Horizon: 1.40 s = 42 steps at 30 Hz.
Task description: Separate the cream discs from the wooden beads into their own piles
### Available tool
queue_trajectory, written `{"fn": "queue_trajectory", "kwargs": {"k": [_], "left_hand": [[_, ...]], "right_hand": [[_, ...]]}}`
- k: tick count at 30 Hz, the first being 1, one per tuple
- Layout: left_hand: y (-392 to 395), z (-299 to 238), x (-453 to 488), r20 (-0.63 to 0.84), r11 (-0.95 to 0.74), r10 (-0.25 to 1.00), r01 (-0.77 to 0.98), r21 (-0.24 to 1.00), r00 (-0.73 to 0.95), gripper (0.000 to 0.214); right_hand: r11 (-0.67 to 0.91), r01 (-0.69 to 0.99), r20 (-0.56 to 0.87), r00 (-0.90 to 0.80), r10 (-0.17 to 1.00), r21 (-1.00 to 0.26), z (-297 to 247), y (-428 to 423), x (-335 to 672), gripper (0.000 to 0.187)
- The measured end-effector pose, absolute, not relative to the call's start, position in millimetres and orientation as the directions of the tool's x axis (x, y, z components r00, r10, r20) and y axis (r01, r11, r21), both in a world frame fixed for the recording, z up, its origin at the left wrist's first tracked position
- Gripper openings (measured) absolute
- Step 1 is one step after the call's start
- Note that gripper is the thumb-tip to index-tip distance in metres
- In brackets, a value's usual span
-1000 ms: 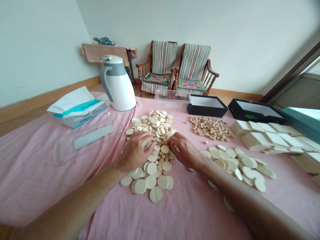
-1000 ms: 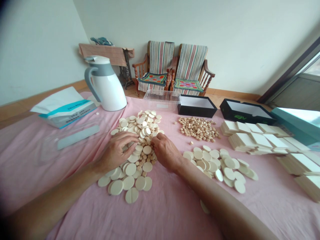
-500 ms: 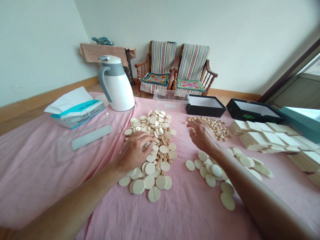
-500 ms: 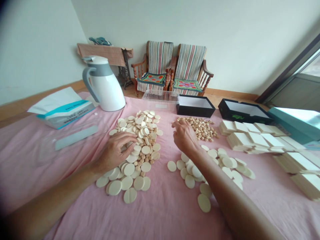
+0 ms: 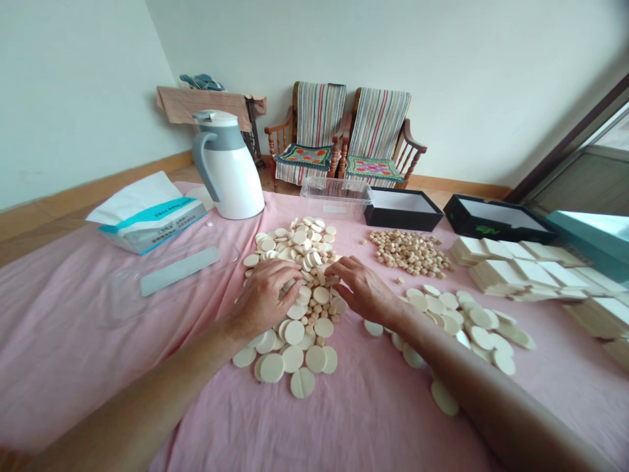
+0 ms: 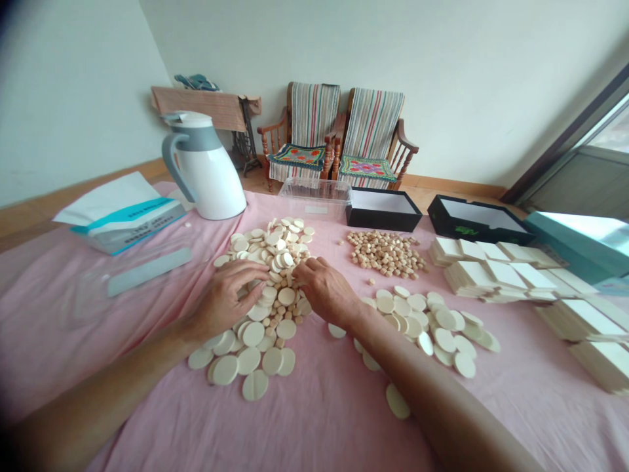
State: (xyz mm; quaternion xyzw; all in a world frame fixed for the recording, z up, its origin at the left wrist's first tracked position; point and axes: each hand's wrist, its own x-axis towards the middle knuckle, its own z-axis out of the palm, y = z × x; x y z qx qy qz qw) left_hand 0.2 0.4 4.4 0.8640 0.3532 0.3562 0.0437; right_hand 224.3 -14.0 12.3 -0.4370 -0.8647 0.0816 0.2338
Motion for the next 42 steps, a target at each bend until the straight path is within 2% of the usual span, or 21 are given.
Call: {"fn": "queue_trajectory", "kwargs": {"k": [4, 6, 8, 10, 13, 15, 19, 21, 27, 32, 34, 36, 38, 39, 42], "left_hand": [[0.0, 4.8, -0.3, 0.583, -0.746, 0.643, 0.579, 0.329, 0.497, 0.014], [-0.2, 5.0, -0.4, 0.583, -0.747, 0.642, 0.579, 0.328, 0.498, 0.014], [-0.4, 5.2, -0.3, 0.585, -0.749, 0.639, 0.577, 0.326, 0.499, 0.013], [-0.5, 5.4, -0.1, 0.586, -0.751, 0.636, 0.576, 0.323, 0.501, 0.013], [-0.4, 5.7, 0.4, 0.585, -0.75, 0.637, 0.578, 0.322, 0.501, 0.013], [-0.3, 5.8, 0.5, 0.584, -0.749, 0.639, 0.578, 0.324, 0.5, 0.013], [-0.2, 5.8, 0.2, 0.578, -0.746, 0.644, 0.579, 0.329, 0.501, 0.013], [-0.5, 5.7, -0.1, 0.575, -0.745, 0.645, 0.579, 0.33, 0.503, 0.014], [-1.1, 5.8, -0.7, 0.582, -0.748, 0.641, 0.576, 0.33, 0.501, 0.014], [-0.2, 5.6, -0.4, 0.581, -0.745, 0.645, 0.576, 0.336, 0.497, 0.013], [0.3, 5.0, -0.3, 0.578, -0.745, 0.646, 0.578, 0.334, 0.498, 0.013], [0.7, 4.3, -0.3, 0.582, -0.745, 0.644, 0.579, 0.331, 0.497, 0.012], [0.9, 3.7, -0.3, 0.584, -0.745, 0.644, 0.579, 0.331, 0.494, 0.012], [0.9, 3.6, -0.3, 0.584, -0.745, 0.644, 0.579, 0.332, 0.494, 0.012], [0.7, 3.8, -0.4, 0.581, -0.745, 0.645, 0.577, 0.334, 0.497, 0.013]], "right_hand": [[0.558, 0.7, 0.289, -0.477, 0.83, -0.447, 12.6, -14.8, 223.1, 0.016], [0.52, 0.727, 0.282, -0.436, 0.854, -0.449, 12.2, -11.4, 229.5, 0.017], [0.442, 0.808, 0.272, -0.357, 0.893, -0.389, 12.8, -5.7, 241.2, 0.019], [0.313, 0.91, 0.28, -0.235, 0.931, -0.274, 14.6, 0.2, 254.4, 0.021], [0.199, 0.969, 0.348, -0.139, 0.927, -0.144, 17.8, 4.6, 266.2, 0.022], [0.266, 0.946, 0.341, -0.192, 0.92, -0.185, 18.6, 3.7, 264.8, 0.02], [0.465, 0.796, 0.218, -0.412, 0.885, -0.387, 14.5, -2.8, 249.3, 0.022], [0.498, 0.768, 0.209, -0.453, 0.867, -0.403, 11.2, -5.2, 242.9, 0.023], [0.473, 0.772, 0.202, -0.429, 0.881, -0.425, 12.3, -3.8, 241.5, 0.017], [0.329, 0.836, 0.155, -0.29, 0.944, -0.44, 36.2, -3.2, 255.6, 0.026], [0.314, 0.839, 0.05, -0.327, 0.944, -0.445, 50.5, -5.3, 268.9, 0.027], [0.353, 0.82, -0.117, -0.446, 0.887, -0.452, 63.0, -7.7, 285.4, 0.027], [0.378, 0.823, -0.223, -0.499, 0.837, -0.424, 70.3, -8.6, 301.7, 0.028], [0.364, 0.851, -0.24, -0.471, 0.849, -0.378, 71.5, -8.2, 308.5, 0.029], [0.217, 0.966, -0.194, -0.241, 0.951, -0.14, 66.0, -4.6, 320.5, 0.023]]}}
